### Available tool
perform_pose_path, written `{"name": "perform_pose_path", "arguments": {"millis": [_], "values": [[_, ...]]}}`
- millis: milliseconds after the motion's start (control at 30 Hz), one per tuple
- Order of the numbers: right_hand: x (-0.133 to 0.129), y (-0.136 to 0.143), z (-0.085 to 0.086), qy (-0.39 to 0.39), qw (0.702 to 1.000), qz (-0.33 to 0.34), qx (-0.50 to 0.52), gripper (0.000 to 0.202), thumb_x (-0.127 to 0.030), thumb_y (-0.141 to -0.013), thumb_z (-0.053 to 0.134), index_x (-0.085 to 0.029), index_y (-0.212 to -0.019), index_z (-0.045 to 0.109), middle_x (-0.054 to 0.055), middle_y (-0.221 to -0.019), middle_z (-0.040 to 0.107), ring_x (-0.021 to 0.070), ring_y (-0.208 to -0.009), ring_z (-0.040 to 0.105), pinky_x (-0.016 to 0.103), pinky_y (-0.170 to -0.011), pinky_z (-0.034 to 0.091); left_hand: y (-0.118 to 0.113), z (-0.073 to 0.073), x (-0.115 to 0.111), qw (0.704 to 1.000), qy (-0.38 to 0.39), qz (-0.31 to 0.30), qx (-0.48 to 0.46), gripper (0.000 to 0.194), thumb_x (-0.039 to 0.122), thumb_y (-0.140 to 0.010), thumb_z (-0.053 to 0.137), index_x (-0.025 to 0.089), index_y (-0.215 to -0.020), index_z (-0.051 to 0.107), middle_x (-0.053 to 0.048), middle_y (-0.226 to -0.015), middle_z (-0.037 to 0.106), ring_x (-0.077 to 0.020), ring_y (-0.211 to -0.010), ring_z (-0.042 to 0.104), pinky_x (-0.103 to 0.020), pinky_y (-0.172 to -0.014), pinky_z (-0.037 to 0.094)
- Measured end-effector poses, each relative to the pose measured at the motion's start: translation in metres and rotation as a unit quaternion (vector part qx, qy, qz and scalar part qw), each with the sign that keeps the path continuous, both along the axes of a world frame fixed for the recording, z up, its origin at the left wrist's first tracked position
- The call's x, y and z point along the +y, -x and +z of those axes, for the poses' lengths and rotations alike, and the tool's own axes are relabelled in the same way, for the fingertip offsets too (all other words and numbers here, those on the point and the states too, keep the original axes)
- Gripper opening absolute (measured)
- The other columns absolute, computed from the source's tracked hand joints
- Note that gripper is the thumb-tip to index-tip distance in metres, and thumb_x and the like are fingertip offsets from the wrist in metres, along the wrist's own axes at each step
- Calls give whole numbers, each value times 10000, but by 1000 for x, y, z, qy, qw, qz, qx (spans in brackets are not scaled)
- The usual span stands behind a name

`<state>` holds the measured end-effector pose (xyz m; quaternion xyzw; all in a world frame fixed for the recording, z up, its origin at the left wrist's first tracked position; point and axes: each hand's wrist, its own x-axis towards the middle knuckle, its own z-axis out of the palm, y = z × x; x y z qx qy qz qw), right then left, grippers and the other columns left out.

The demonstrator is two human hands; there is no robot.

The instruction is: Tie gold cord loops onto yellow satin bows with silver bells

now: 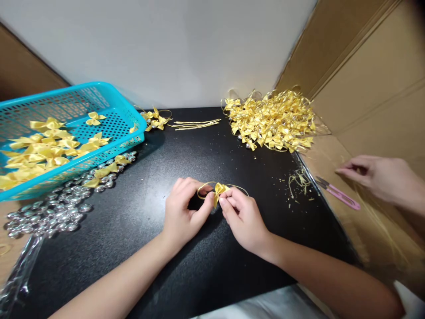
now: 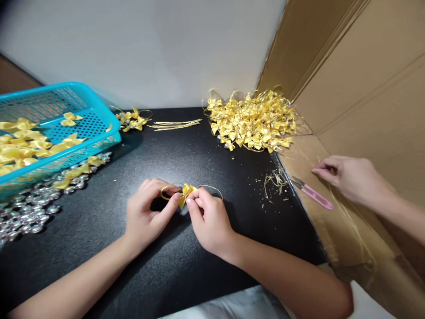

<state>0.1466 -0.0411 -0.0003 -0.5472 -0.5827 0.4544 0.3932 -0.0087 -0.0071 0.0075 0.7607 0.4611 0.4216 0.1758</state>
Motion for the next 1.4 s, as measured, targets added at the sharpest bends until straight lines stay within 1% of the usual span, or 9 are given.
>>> {"name": "perform_pose_path", "arguments": {"millis": [133,300,500,600,667,833,1067,1233,1400], "values": [[0,-1,0,-2,1000,1,2,161,-291,-944,461,-206,-815,506,-72,-512,431,87,-446,384,218,-479,304,2,0,1,1000,0,-16,12,123,170,-856,622,193,-739,652,-4,-694,653,-149,-666,553,-316,-663,420],[-1,-1,1,-4,1000,7,7,148,-282,-946,456,-207,-826,497,-73,-524,430,86,-453,380,222,-481,288,2,1,0,1000,22,-21,6,173,162,-875,592,191,-705,607,-1,-680,612,-150,-668,537,-299,-643,416],[-3,-3,1,-9,1000,18,-16,144,-280,-958,436,-205,-850,496,-68,-538,446,93,-470,413,233,-503,304,2,0,1,999,39,-26,-11,172,148,-882,588,187,-714,593,5,-691,600,-143,-682,537,-282,-653,421],[-3,-3,2,-4,1000,22,-21,150,-285,-966,426,-203,-859,493,-67,-538,452,96,-475,420,237,-510,310,1,-1,1,999,36,-32,-13,170,138,-879,592,180,-714,590,6,-693,594,-135,-678,532,-275,-652,417],[-3,-3,3,11,1000,27,-2,153,-293,-972,422,-203,-865,486,-68,-535,461,95,-475,427,235,-510,319,1,-1,1,999,33,-32,-14,168,134,-878,594,176,-715,588,5,-693,590,-133,-677,527,-274,-653,414],[-5,-1,1,65,993,42,89,178,-328,-988,412,-205,-870,464,-75,-529,482,87,-474,439,227,-523,349,0,0,1,999,37,-35,-10,171,127,-882,583,169,-717,578,2,-693,578,-132,-677,515,-274,-653,407],[-6,2,0,150,968,38,197,261,-434,-977,435,-200,-865,462,-83,-519,478,70,-467,376,221,-497,303,-1,-1,0,999,35,-38,-8,179,117,-889,574,167,-718,562,3,-694,565,-128,-683,507,-268,-664,403],[-4,4,5,202,951,34,233,321,-508,-930,480,-201,-845,447,-94,-486,471,64,-438,348,223,-465,269,-1,-3,0,999,1,-39,8,170,104,-888,580,168,-734,550,7,-695,552,-126,-679,487,-270,-663,387],[-3,5,6,214,944,31,250,344,-533,-900,503,-203,-823,442,-93,-473,474,63,-424,350,222,-448,249,-1,-3,0,999,-24,-37,19,160,99,-883,588,171,-749,539,10,-697,544,-128,-679,484,-276,-660,380]]}}
